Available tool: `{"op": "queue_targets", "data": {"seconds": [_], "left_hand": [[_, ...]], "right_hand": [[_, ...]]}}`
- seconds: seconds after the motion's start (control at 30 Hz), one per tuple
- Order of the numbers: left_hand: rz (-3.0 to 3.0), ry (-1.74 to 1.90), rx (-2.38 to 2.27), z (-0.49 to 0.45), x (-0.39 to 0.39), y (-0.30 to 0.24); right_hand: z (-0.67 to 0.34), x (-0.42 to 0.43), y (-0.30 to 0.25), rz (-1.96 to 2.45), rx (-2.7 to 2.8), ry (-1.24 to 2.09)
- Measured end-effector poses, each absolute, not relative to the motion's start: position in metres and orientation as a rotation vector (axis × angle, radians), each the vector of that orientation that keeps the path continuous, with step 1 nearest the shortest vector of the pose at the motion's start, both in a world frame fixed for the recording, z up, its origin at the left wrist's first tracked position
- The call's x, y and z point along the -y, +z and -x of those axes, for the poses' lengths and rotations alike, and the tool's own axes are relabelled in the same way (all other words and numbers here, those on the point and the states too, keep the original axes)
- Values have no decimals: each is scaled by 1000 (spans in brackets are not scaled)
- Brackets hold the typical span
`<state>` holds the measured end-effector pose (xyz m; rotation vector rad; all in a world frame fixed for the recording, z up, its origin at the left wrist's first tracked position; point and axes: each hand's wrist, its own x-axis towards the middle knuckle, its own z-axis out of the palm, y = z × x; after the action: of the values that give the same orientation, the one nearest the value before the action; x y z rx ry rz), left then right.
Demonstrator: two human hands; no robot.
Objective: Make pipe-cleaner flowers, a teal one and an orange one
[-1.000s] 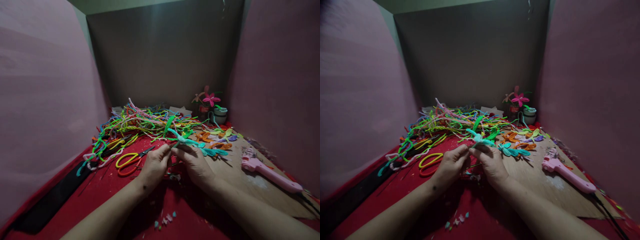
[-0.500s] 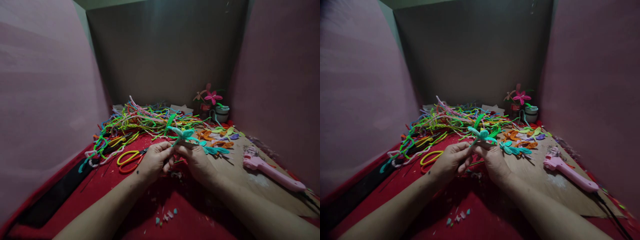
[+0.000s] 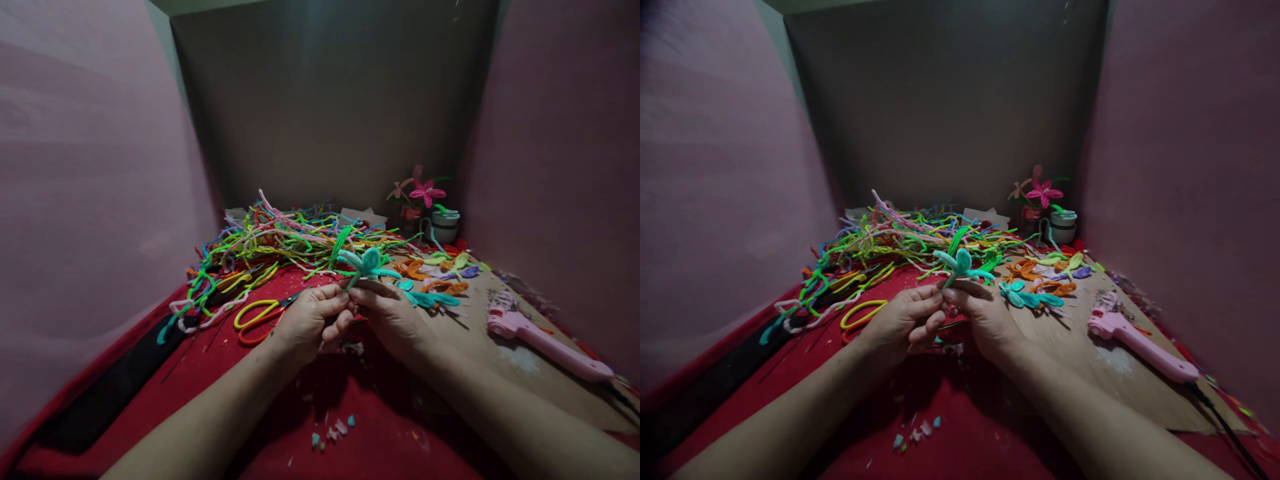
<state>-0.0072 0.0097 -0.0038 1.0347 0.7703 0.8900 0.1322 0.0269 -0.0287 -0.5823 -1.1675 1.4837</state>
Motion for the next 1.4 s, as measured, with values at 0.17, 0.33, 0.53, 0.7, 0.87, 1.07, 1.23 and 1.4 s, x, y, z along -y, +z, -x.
{"op": "queue_targets", "data": {"seconds": [0.17,0.33,0.53,0.7,0.87,1.07,1.23,1.4], "left_hand": [[-1421,897,-996,6,-6,-3],[-2234,1156,-1391,5,-5,-13],[-2038,1116,-1368,6,-4,-10],[-1717,1120,-1182,4,-2,-2],[-1505,1051,-1091,2,-3,1],[-1313,988,-1022,3,-3,1],[-1224,985,-965,4,-3,3],[-1238,947,-898,6,-4,3]], "right_hand": [[-131,-24,-26,563,1144,1478],[-128,-23,-27,642,1110,1403],[-128,-21,-28,650,1194,1360],[-130,-22,-28,627,1288,1292],[-132,-22,-22,672,1282,1274],[-131,-21,-18,691,1233,1267],[-131,-27,-25,596,1219,1384],[-132,-29,-26,533,1221,1449]]}}
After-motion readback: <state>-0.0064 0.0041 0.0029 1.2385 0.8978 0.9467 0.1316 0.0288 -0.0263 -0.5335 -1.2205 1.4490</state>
